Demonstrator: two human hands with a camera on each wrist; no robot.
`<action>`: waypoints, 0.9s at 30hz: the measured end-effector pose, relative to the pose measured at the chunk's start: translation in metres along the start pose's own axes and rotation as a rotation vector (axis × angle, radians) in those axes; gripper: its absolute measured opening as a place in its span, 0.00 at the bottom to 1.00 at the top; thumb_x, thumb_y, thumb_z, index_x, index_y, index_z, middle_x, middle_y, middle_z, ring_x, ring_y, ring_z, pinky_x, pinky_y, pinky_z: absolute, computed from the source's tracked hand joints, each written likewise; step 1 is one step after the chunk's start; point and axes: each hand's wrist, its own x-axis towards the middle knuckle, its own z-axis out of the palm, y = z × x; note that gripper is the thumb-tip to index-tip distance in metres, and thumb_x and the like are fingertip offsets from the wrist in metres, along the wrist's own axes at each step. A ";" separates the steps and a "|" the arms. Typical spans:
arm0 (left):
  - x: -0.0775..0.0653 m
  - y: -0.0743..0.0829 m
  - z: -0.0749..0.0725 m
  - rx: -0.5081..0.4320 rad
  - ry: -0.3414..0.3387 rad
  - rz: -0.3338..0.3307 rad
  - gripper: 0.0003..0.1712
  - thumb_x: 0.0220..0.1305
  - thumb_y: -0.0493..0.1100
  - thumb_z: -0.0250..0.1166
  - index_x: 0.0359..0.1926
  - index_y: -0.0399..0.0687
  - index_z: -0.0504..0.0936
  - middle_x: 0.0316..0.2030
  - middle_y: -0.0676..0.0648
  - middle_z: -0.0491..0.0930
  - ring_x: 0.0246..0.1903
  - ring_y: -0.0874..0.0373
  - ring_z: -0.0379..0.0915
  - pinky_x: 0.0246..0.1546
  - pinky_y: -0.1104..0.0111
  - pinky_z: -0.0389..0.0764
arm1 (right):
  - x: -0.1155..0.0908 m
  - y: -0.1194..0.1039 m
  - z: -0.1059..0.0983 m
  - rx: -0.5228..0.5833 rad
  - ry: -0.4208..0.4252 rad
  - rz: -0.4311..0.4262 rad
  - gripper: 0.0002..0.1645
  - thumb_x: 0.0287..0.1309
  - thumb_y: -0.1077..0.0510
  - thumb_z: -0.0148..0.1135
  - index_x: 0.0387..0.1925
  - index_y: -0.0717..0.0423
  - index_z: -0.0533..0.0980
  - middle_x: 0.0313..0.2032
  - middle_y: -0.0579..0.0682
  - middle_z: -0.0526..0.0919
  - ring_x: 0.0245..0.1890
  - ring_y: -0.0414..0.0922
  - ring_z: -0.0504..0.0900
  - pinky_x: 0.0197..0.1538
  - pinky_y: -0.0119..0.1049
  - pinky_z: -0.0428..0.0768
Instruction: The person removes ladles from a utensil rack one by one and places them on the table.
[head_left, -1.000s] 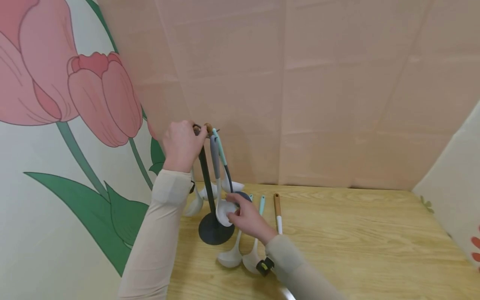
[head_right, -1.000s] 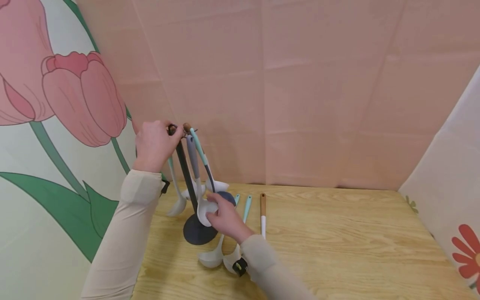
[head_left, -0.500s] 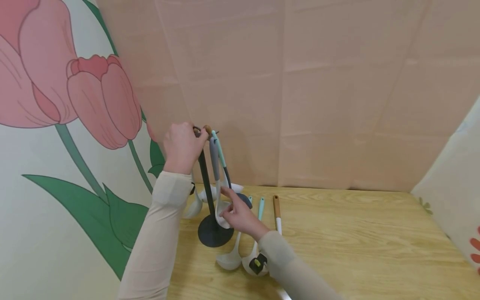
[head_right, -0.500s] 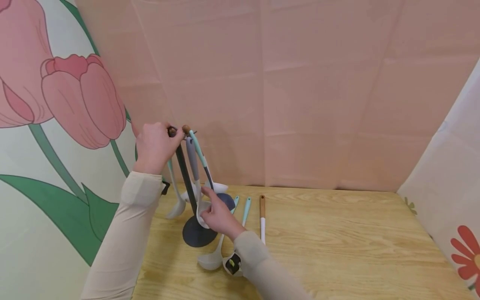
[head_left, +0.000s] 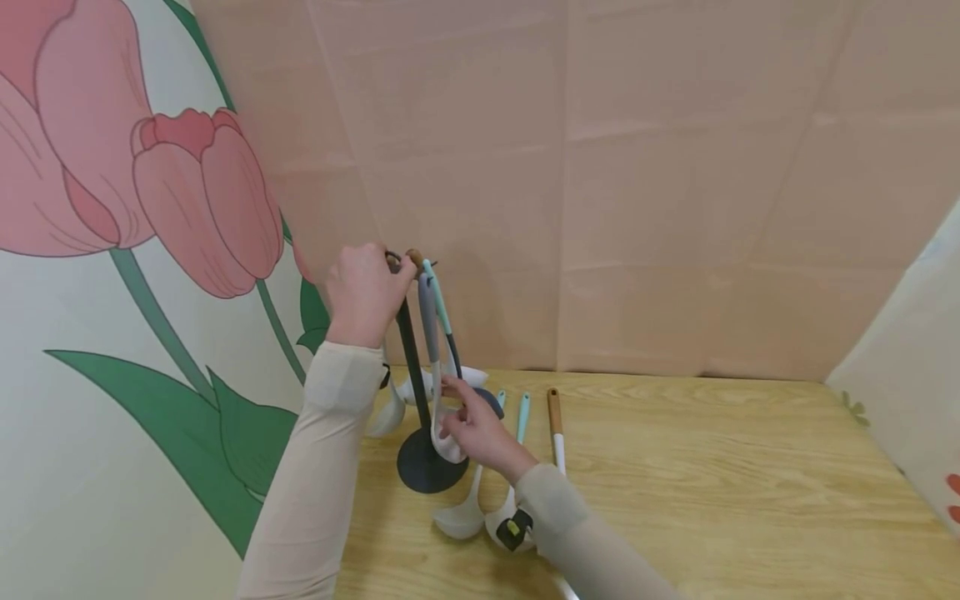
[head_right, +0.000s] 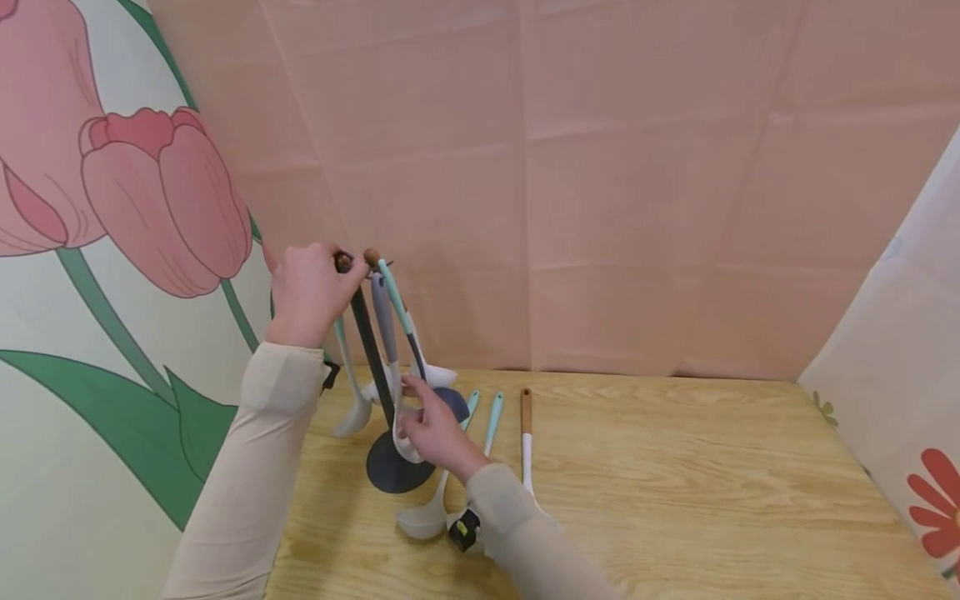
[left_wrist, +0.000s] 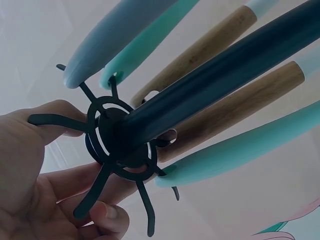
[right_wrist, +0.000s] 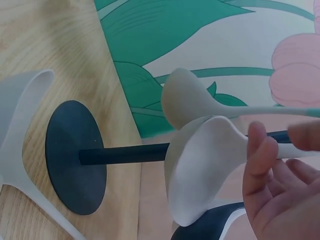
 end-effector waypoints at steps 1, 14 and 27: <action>0.000 0.000 0.000 -0.001 -0.001 -0.002 0.23 0.69 0.56 0.57 0.24 0.45 0.80 0.21 0.46 0.80 0.22 0.51 0.76 0.21 0.65 0.73 | 0.000 0.000 0.000 -0.004 0.016 -0.001 0.31 0.73 0.61 0.51 0.74 0.49 0.60 0.67 0.56 0.71 0.36 0.50 0.84 0.26 0.39 0.80; -0.001 0.000 -0.002 0.009 -0.002 0.023 0.24 0.71 0.55 0.56 0.22 0.45 0.78 0.21 0.45 0.78 0.22 0.50 0.75 0.22 0.63 0.73 | -0.003 0.000 0.003 -0.012 0.137 -0.071 0.16 0.76 0.56 0.51 0.55 0.59 0.76 0.40 0.55 0.84 0.25 0.45 0.78 0.30 0.34 0.77; -0.001 -0.001 -0.002 0.085 -0.015 0.038 0.26 0.73 0.56 0.53 0.27 0.42 0.82 0.34 0.41 0.80 0.39 0.44 0.69 0.37 0.55 0.76 | -0.011 -0.008 0.005 -0.010 0.169 -0.086 0.13 0.75 0.59 0.50 0.53 0.61 0.76 0.40 0.55 0.84 0.24 0.51 0.78 0.27 0.30 0.74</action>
